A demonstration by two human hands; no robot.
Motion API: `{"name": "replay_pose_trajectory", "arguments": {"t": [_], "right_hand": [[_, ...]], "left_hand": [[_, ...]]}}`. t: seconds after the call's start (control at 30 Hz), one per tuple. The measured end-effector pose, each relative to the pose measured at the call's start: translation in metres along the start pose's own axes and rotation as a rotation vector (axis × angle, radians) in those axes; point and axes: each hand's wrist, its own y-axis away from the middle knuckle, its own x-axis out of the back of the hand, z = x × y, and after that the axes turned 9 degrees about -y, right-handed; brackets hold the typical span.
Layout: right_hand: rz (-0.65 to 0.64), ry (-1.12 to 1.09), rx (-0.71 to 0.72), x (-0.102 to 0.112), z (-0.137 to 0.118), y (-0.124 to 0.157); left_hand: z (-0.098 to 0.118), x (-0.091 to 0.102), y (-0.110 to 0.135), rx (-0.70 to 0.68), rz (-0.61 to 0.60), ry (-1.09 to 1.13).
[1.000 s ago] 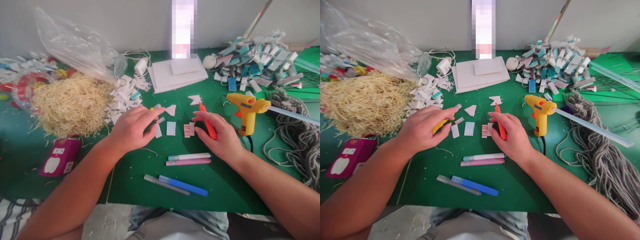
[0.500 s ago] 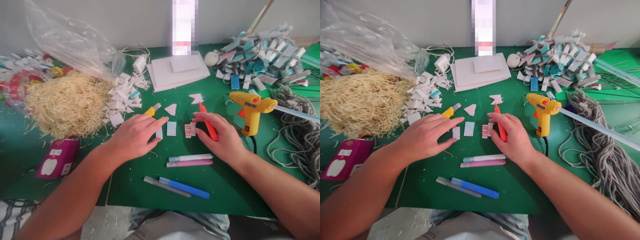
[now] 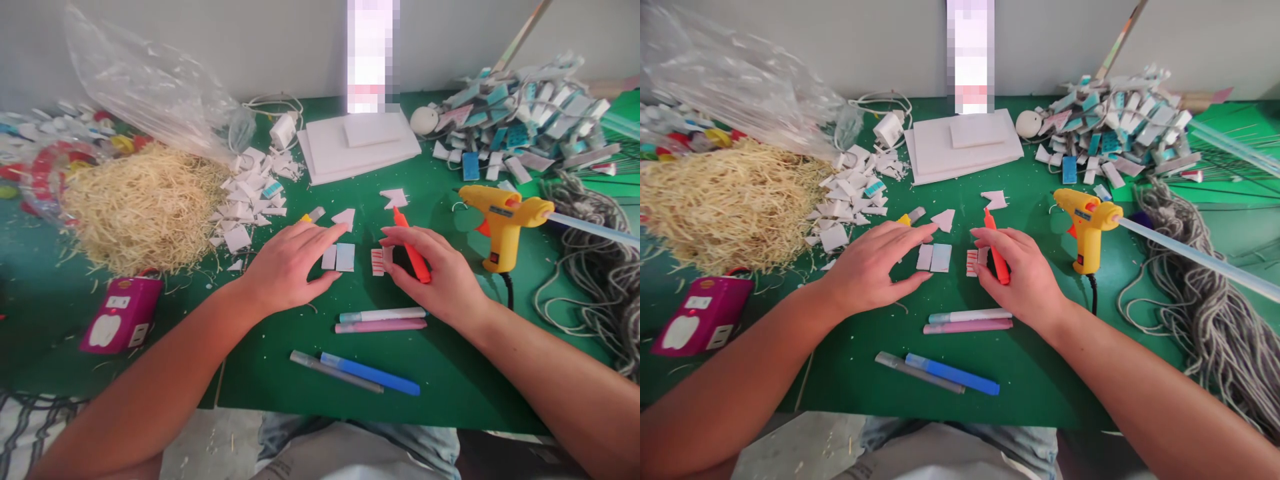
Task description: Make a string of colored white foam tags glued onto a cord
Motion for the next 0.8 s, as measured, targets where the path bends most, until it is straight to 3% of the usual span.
{"name": "replay_pose_trajectory", "arguments": {"t": [0.3, 0.43, 0.6, 0.8], "right_hand": [[0.001, 0.007, 0.037, -0.001, 0.000, -0.002], [0.010, 0.022, 0.025, 0.000, -0.001, -0.001], [0.006, 0.026, 0.001, 0.000, 0.000, -0.001], [-0.047, 0.026, 0.031, -0.001, 0.003, 0.000]], "left_hand": [[0.008, -0.008, -0.008, -0.071, 0.005, 0.155], [0.010, -0.008, -0.012, -0.008, 0.033, 0.262], [-0.001, -0.012, -0.017, 0.143, 0.064, 0.223], [-0.005, 0.004, -0.009, 0.069, -0.099, 0.069]]}}
